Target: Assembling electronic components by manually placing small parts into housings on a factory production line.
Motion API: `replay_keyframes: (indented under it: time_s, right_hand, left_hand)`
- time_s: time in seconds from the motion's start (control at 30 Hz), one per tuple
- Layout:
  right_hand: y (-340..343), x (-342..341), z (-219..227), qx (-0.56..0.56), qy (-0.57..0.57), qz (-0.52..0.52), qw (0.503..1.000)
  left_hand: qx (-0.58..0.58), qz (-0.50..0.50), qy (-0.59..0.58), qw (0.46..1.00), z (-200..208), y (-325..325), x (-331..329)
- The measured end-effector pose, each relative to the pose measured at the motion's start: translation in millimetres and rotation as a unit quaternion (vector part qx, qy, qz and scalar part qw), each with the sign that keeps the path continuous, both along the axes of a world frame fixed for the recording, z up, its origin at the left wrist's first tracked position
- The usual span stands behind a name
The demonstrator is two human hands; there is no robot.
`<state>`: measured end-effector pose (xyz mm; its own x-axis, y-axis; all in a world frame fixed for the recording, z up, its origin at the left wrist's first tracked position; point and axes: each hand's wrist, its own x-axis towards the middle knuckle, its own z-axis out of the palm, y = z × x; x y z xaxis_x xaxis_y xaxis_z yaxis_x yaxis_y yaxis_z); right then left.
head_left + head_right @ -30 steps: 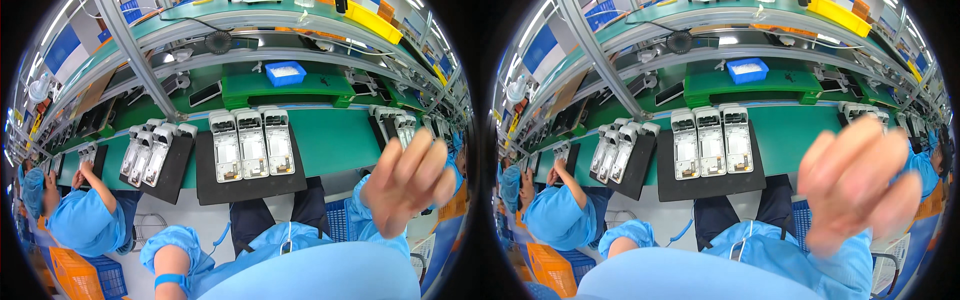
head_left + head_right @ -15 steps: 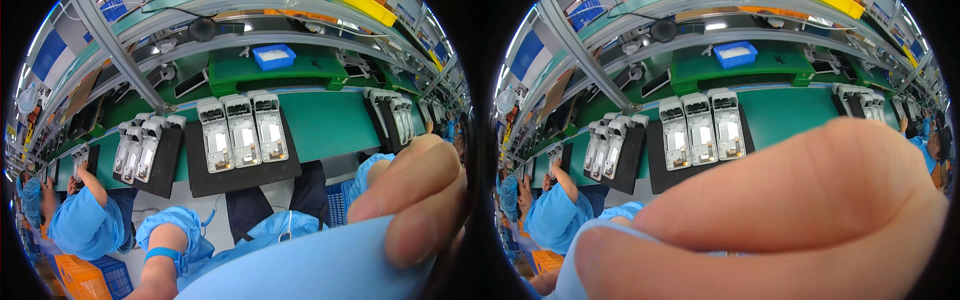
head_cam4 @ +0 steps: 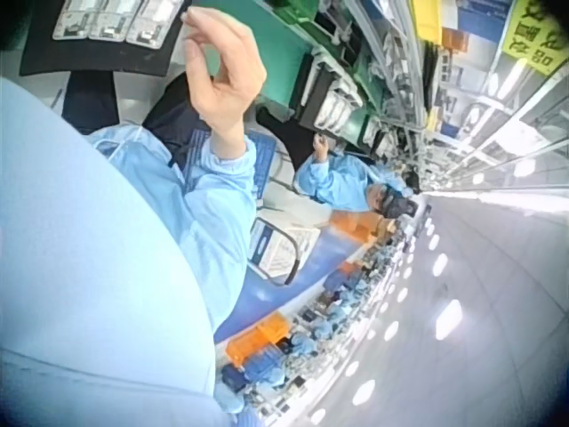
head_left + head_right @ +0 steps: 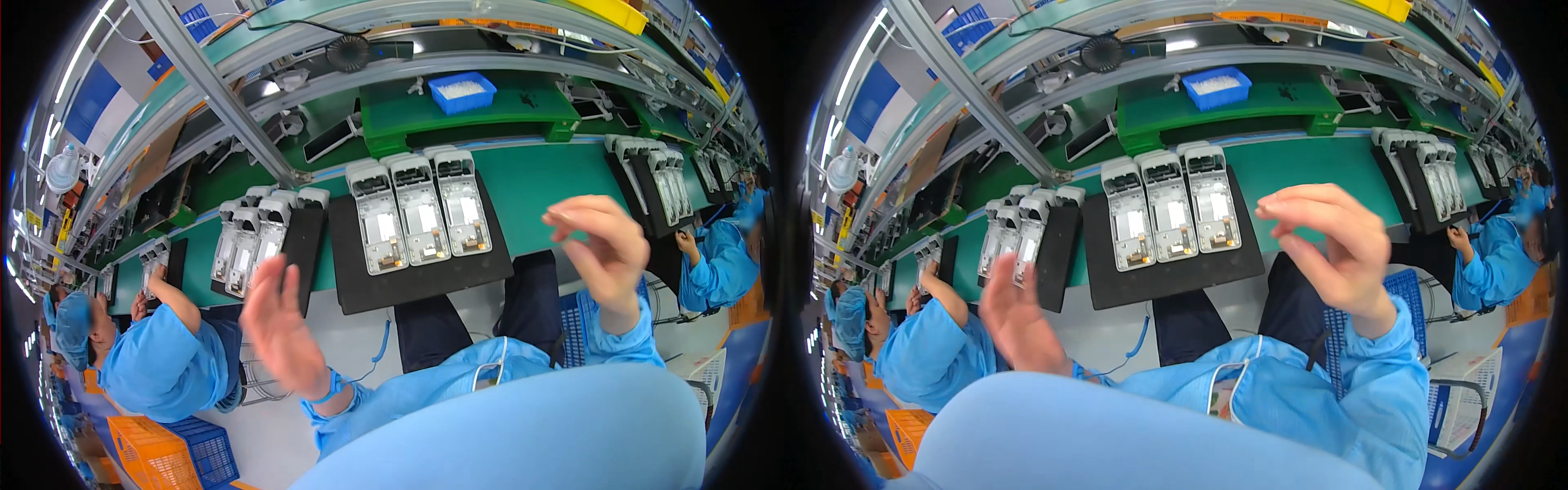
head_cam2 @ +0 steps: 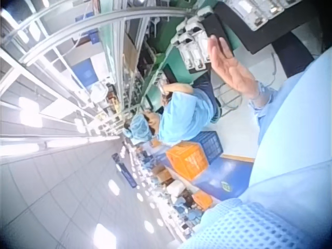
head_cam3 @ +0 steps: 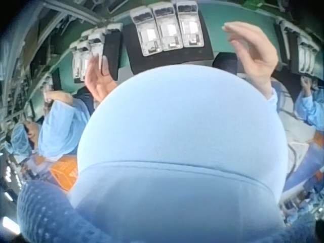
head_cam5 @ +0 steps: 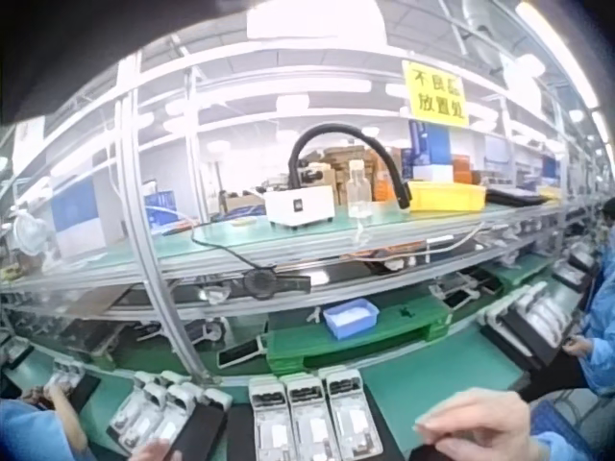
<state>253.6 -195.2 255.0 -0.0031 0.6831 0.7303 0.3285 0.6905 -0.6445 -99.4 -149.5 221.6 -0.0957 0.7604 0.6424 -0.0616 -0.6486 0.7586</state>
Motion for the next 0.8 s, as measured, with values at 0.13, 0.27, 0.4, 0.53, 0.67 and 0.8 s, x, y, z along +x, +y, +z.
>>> replay_keyframes:
  time_s: [0.13, 0.27, 0.4, 0.53, 0.67, 0.8]
  right_hand:
    - [21.5, 18.4, -95.3, -0.213, 0.026, -0.029, 0.976]
    - [32.8, 16.0, -183.8, -0.318, 0.088, -0.058, 0.942]
    - [47.2, -10.0, -221.5, -0.313, -0.01, -0.071, 0.947]
    - [47.4, -8.6, -206.5, -0.35, 0.002, -0.023, 0.936]
    - [40.7, -7.2, -211.5, -0.349, 0.024, -0.003, 0.937]
    - [38.1, -11.6, -224.9, -0.305, 0.036, -0.058, 0.95]
  left_hand:
    - [-0.249, 0.005, 0.071, 0.966, -88.5, 39.6, -39.2]
    - [-0.321, -0.05, 0.075, 0.943, -156.4, 77.7, -65.1]
    - [-0.359, -0.031, 0.021, 0.933, -151.3, 93.7, -56.1]
    - [-0.378, -0.006, 0.078, 0.923, -154.7, 98.5, -49.9]
    - [-0.381, -0.033, 0.054, 0.923, -150.4, 96.8, -44.4]
    - [-0.348, -0.001, 0.166, 0.923, -147.3, 100.8, -32.9]
